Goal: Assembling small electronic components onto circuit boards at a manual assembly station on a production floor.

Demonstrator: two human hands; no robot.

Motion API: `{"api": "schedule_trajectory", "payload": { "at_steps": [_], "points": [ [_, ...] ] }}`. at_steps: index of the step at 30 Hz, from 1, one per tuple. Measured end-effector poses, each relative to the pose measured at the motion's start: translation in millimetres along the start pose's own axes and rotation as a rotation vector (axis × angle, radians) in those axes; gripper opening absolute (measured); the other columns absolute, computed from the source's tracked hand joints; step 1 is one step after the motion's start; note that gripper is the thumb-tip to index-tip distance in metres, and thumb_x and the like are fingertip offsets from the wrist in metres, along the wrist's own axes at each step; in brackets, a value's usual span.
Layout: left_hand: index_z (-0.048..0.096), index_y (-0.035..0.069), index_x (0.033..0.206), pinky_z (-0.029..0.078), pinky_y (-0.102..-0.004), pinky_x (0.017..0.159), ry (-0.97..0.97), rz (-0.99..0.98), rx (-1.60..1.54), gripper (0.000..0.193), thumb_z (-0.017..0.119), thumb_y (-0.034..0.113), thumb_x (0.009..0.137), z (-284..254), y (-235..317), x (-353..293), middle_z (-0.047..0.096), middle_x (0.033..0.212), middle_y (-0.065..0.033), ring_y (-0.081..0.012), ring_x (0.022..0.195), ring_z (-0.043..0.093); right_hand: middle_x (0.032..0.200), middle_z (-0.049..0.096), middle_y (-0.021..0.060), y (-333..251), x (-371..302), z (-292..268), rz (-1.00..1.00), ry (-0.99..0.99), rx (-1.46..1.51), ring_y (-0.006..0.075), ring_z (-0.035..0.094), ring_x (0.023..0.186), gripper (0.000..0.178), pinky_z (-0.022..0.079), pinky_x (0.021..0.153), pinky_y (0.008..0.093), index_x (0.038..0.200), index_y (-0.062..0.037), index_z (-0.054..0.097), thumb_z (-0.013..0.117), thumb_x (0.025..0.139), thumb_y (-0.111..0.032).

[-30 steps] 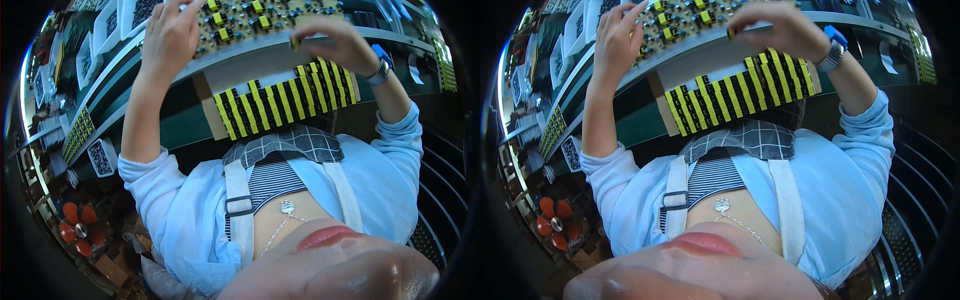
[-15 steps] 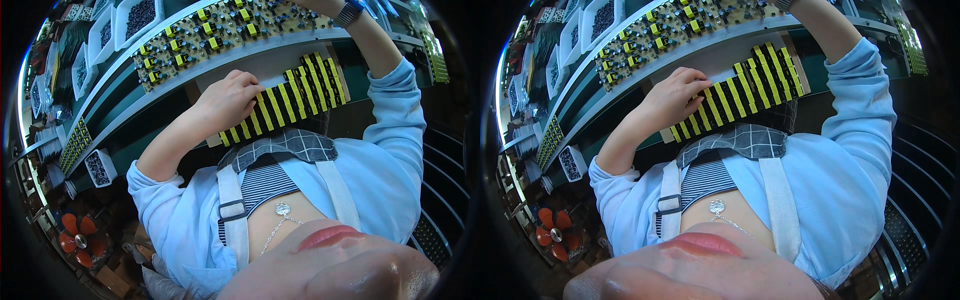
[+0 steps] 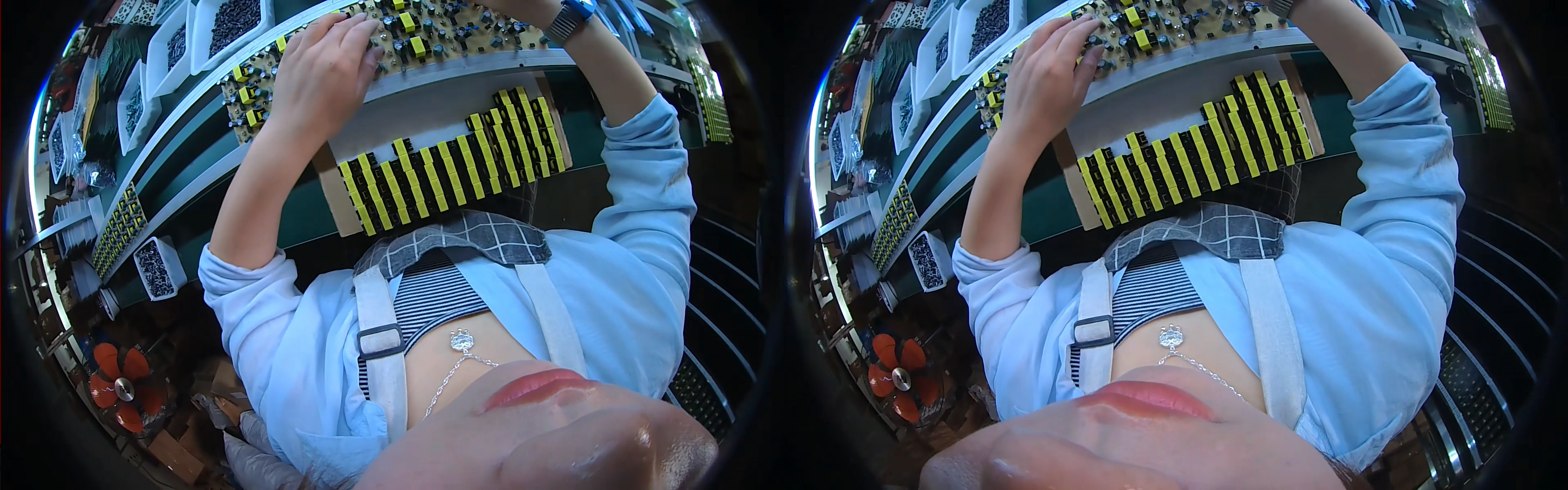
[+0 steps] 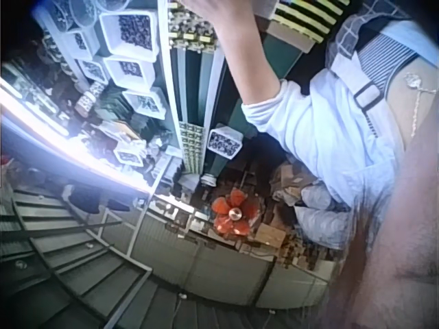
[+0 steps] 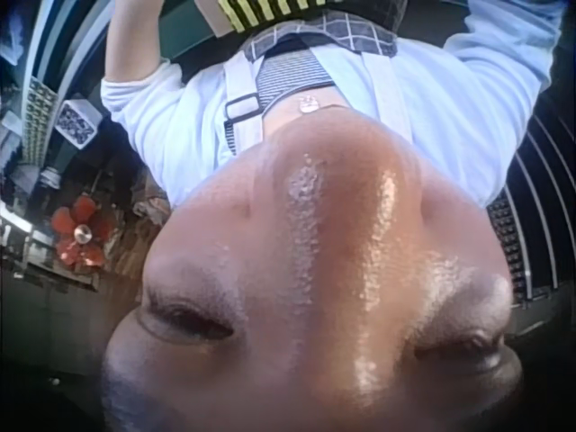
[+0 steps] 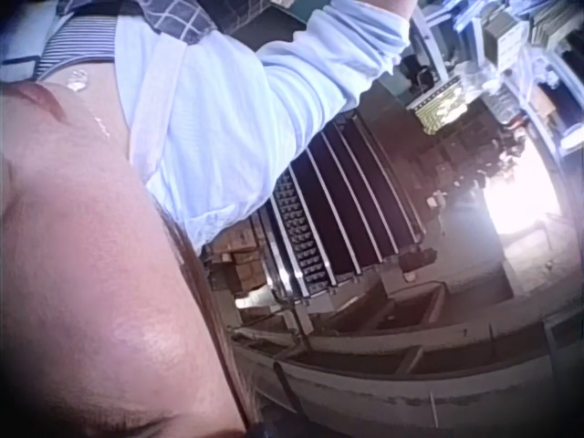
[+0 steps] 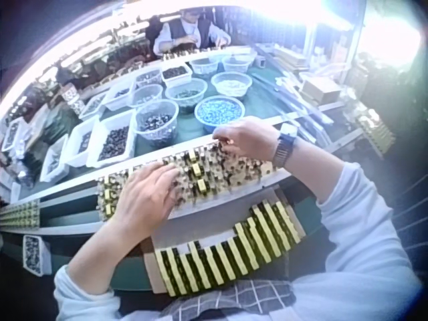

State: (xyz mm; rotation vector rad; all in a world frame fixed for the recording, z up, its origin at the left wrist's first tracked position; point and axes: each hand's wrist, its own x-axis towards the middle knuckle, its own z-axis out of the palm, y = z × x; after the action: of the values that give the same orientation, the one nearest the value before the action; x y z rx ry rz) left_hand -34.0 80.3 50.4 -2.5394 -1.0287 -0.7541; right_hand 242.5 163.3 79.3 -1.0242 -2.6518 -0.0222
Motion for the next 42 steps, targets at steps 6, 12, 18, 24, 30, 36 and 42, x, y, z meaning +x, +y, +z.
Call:
{"api": "schedule_trajectory", "payload": {
  "at_steps": [6,12,18,24,30,36,42],
  "points": [
    [0.063,0.008,0.119,0.046,-0.039,0.095,-0.031,-0.006,-0.037,0.03,0.063,0.018,0.091,1,-3,-3,0.067,0.114,-0.008,-0.0267,0.112,0.059,0.092,0.068,0.0131,-25,-17,-22,-0.085,0.125,0.042,0.0317,0.065,0.081,0.017,0.053,0.074,0.0385,0.094,-0.0058,0.068,0.069,0.083,-0.018],
    [0.063,0.01,0.121,0.049,-0.0369,0.087,0.011,0.056,-0.171,0.03,0.063,0.017,0.092,7,15,19,0.066,0.113,-0.0071,-0.0253,0.108,0.061,0.103,0.062,0.0097,-51,-78,6,-0.141,-0.165,0.176,0.0269,0.062,0.096,0.03,0.052,0.083,0.0351,0.111,-0.0083,0.066,0.072,0.083,-0.012],
    [0.061,0.002,0.115,0.041,-0.0434,0.096,-0.093,-0.072,-0.177,0.032,0.059,0.019,0.088,29,3,47,0.057,0.117,-0.0159,-0.0338,0.112,0.051,0.111,0.06,0.0086,-90,-95,13,-0.122,-0.245,0.107,0.0256,0.059,0.104,0.031,0.051,0.086,0.0347,0.114,-0.009,0.066,0.071,0.084,-0.013],
    [0.061,0.002,0.116,0.038,-0.0443,0.099,-0.177,-0.048,-0.128,0.033,0.059,0.021,0.09,28,-4,48,0.056,0.121,-0.0161,-0.0341,0.115,0.049,0.11,0.062,0.0085,-81,-107,35,-0.057,-0.255,0.075,0.0251,0.061,0.103,0.026,0.052,0.087,0.0339,0.112,-0.0077,0.068,0.069,0.086,-0.014],
    [0.063,0.008,0.12,0.049,-0.0379,0.084,-0.281,-0.024,-0.365,0.031,0.063,0.016,0.09,1,18,26,0.063,0.112,-0.0101,-0.0274,0.103,0.06,0.107,0.064,0.0088,-61,-98,33,0.016,-0.393,0.302,0.0238,0.064,0.096,0.024,0.055,0.083,0.0325,0.113,-0.0072,0.069,0.067,0.09,-0.014],
    [0.062,0.012,0.121,0.054,-0.0344,0.077,-0.596,0.012,-0.53,0.032,0.065,0.013,0.089,4,59,-10,0.064,0.109,-0.008,-0.0249,0.097,0.064,0.107,0.066,0.01,-44,-103,34,-0.031,-0.219,0.395,0.0248,0.066,0.09,0.028,0.055,0.082,0.0307,0.114,-0.0063,0.067,0.069,0.086,-0.013],
    [0.061,0.009,0.118,0.054,-0.0343,0.079,-0.644,-0.048,-0.577,0.032,0.068,0.013,0.087,10,65,-20,0.063,0.109,-0.0084,-0.026,0.097,0.064,0.089,0.068,0.0138,-45,-53,-17,0.026,0.409,0.416,0.0312,0.065,0.08,0.016,0.053,0.074,0.037,0.094,-0.005,0.07,0.069,0.083,-0.017]
  ]
}}
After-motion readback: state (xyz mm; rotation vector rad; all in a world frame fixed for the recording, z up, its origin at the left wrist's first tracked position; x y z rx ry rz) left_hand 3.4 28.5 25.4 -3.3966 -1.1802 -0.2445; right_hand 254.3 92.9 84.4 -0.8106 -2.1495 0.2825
